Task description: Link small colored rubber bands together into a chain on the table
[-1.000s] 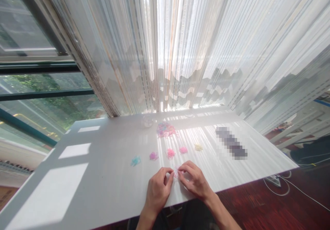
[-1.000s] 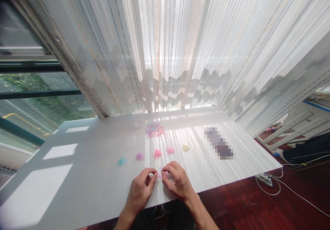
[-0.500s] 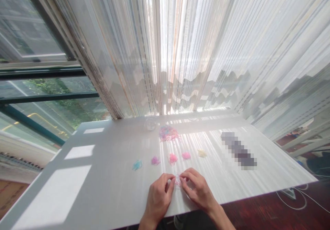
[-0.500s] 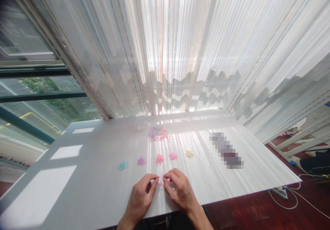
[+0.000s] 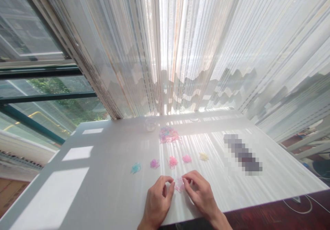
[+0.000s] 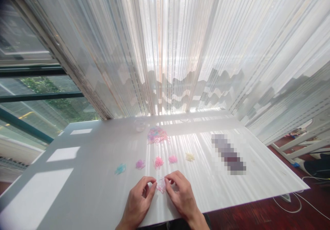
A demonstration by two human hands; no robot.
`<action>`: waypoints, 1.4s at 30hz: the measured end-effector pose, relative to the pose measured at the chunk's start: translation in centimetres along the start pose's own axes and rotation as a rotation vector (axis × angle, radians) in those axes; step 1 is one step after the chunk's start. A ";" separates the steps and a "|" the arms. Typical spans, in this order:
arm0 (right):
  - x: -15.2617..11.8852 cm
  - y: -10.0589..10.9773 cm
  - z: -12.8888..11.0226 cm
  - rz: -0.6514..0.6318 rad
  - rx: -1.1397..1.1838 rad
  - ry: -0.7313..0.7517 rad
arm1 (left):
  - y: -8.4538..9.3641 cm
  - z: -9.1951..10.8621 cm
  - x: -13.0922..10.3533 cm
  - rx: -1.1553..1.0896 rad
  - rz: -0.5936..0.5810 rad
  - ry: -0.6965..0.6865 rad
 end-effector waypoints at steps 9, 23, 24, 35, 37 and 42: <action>2.3 2.4 4.5 0.219 -0.185 -0.218 | 0.0 0.3 0.1 0.033 -0.023 -0.007; 2.4 1.9 4.7 0.196 -0.227 -0.151 | -0.2 0.5 0.0 0.036 -0.049 -0.031; 2.4 1.9 4.6 0.199 -0.222 -0.146 | -0.1 0.6 0.1 0.035 -0.048 -0.031; 2.3 1.2 3.8 0.082 -0.113 -0.076 | 0.1 0.2 0.7 0.033 -0.013 0.030; 2.3 1.0 3.3 0.054 -0.081 -0.042 | 0.1 0.5 1.5 0.045 0.012 -0.010; 2.1 0.4 2.0 -0.040 -0.022 0.047 | -0.4 1.4 3.2 0.091 0.047 -0.147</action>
Point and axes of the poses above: each hand's wrist, its own x-axis towards the middle knuckle, its own y-axis out of the back of the hand, z = x × y, the point moved 7 cm from there along x, towards the middle knuckle, and after that the axes turned 7 degrees about z, right-handed, at the moved point
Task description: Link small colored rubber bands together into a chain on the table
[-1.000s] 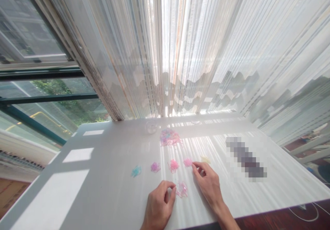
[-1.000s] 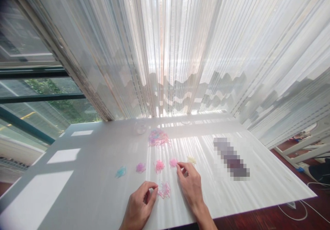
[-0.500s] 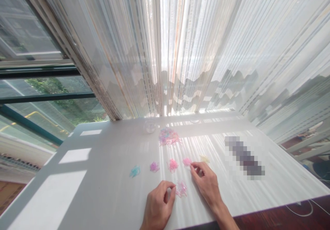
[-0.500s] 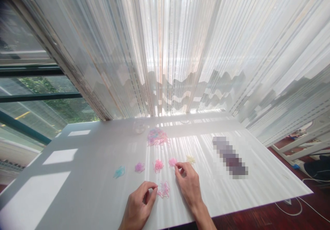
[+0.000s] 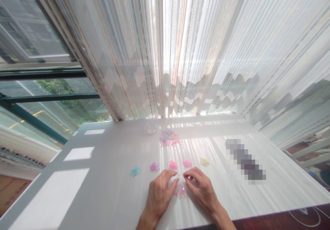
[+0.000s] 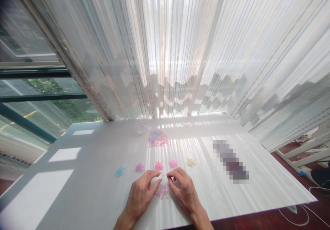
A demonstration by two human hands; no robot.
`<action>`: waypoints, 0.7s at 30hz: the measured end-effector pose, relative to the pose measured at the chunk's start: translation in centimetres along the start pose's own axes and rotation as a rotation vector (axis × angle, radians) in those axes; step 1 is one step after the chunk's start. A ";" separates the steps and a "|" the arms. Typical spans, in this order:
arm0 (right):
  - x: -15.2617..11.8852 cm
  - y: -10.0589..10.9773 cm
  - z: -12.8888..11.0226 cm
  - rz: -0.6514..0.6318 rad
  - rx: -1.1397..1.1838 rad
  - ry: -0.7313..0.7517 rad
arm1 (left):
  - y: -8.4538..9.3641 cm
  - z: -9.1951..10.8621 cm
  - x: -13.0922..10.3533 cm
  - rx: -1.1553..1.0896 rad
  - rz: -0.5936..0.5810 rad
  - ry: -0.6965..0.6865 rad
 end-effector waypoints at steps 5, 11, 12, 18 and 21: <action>0.0 -0.1 -0.4 -0.005 0.015 0.046 | -0.6 0.3 0.1 0.038 -0.011 -0.029; 0.1 0.0 -0.3 0.013 0.019 0.036 | 0.6 -0.9 -0.3 0.035 -0.017 0.049; 0.1 0.1 -0.2 0.017 0.017 0.026 | 1.2 -1.4 -0.3 0.054 0.008 0.071; 0.4 0.2 -0.3 -0.008 0.018 -0.030 | 5.7 -4.3 -0.3 0.302 0.262 0.147; 0.5 0.2 -0.4 -0.022 0.016 -0.041 | 6.1 -4.6 -0.4 0.357 0.292 0.140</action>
Point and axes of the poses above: each hand's wrist, its own x-axis towards the middle knuckle, its own y-axis out of the back of the hand, z = x × y, the point moved 7 cm from there along x, towards the middle knuckle, and after that the axes turned 7 degrees about z, right-handed, at the moved point
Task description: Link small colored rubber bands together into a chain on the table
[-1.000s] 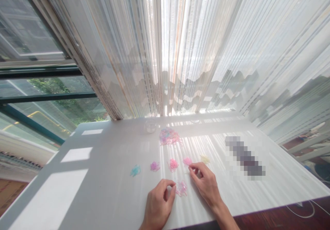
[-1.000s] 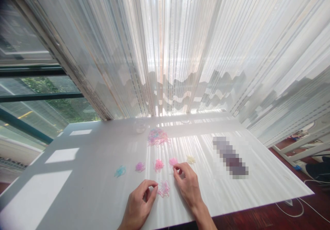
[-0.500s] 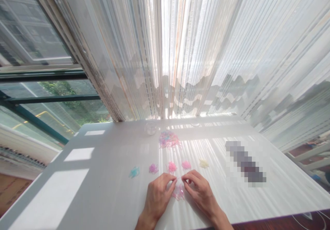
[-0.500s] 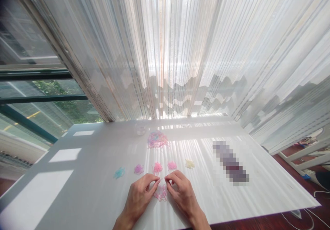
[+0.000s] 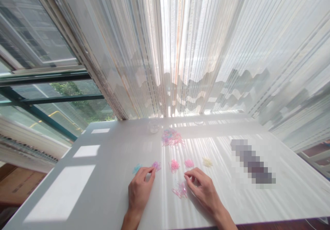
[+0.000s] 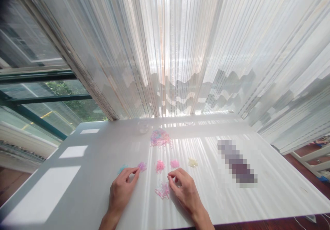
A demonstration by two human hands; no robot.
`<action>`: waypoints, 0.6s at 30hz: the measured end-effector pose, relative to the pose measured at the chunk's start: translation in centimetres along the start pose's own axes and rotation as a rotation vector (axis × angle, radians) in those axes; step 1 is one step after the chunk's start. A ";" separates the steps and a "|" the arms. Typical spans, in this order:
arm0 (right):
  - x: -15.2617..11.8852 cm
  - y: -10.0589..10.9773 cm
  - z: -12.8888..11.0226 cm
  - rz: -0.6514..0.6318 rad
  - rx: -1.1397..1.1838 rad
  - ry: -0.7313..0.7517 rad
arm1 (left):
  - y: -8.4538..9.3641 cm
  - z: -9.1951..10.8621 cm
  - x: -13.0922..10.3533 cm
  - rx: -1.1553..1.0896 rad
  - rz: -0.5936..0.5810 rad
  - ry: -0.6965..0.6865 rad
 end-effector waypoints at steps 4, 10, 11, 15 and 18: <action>0.0 0.0 0.0 -0.010 -0.004 -0.001 | -0.4 0.0 -0.2 0.029 0.006 0.002; -0.1 -0.2 0.5 -0.022 -0.017 -0.009 | -0.4 0.0 -0.4 0.029 -0.003 0.015; -0.2 -0.3 0.6 -0.027 -0.019 -0.012 | -0.3 -0.1 -0.5 0.024 -0.006 0.016; -0.4 -0.5 1.0 -0.053 -0.023 -0.025 | 0.1 -0.3 -1.2 0.004 -0.030 0.032; -0.4 -0.6 1.1 -0.067 -0.022 -0.036 | 0.2 0.2 -2.0 -0.042 -0.093 0.022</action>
Point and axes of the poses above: each hand's wrist, its own x-axis towards the middle knuckle, its own y-axis out of the back of the hand, z = x × y, the point moved 7 cm from there along x, towards the middle knuckle, and after that the axes turned 7 degrees about z, right-handed, at the moved point
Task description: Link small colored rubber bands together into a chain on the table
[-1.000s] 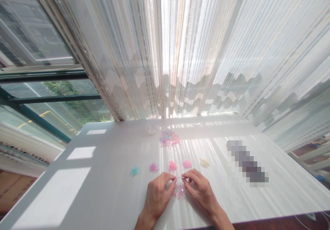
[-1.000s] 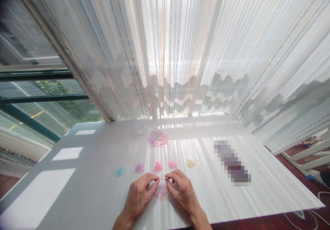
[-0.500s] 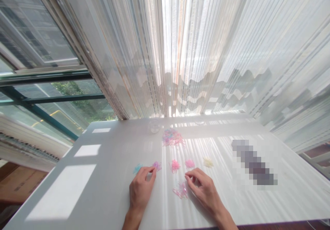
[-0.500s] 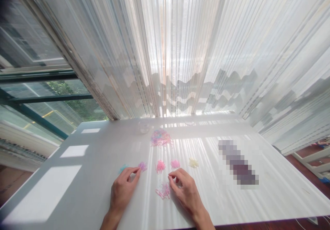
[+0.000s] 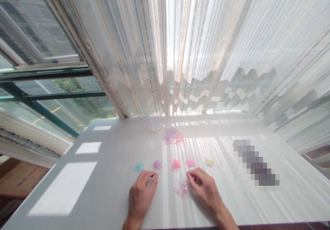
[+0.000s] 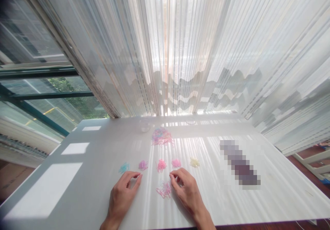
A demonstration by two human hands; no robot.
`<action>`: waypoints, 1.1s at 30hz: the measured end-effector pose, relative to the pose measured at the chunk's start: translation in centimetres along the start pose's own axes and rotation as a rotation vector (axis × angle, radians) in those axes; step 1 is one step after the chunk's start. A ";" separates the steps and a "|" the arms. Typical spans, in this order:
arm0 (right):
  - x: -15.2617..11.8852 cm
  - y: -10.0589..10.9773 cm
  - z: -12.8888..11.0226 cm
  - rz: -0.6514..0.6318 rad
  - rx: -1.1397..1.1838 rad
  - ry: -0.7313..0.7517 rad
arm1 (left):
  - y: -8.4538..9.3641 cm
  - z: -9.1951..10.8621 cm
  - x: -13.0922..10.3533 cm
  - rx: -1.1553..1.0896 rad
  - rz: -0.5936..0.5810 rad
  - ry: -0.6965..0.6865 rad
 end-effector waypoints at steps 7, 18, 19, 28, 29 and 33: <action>0.0 -0.1 -0.7 -0.026 -0.008 0.048 | -2.0 4.0 -1.4 -0.183 -0.308 -0.188; -3.6 -0.5 -1.8 -0.101 -0.086 0.119 | -3.5 5.2 -1.8 -0.154 -0.413 -0.264; -3.7 -0.7 -1.7 -0.090 -0.099 0.119 | -3.6 5.3 -1.7 -0.159 -0.409 -0.261; -2.5 -1.6 -2.1 -0.061 -0.075 0.129 | -3.8 5.5 -1.3 -0.242 -0.385 -0.233; -2.4 -1.6 -2.1 -0.060 -0.064 0.127 | -3.8 5.4 -1.2 -0.251 -0.387 -0.221; -2.3 -1.6 -1.8 -0.050 -0.001 0.101 | -3.8 5.2 -1.0 -0.264 -0.395 -0.170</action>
Point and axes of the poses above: each hand's wrist, its own x-axis towards the middle knuckle, its own y-axis out of the back of the hand, z = x × y, the point moved 7 cm from there along x, towards the middle knuckle, and after that the axes turned 7 degrees about z, right-handed, at the moved point
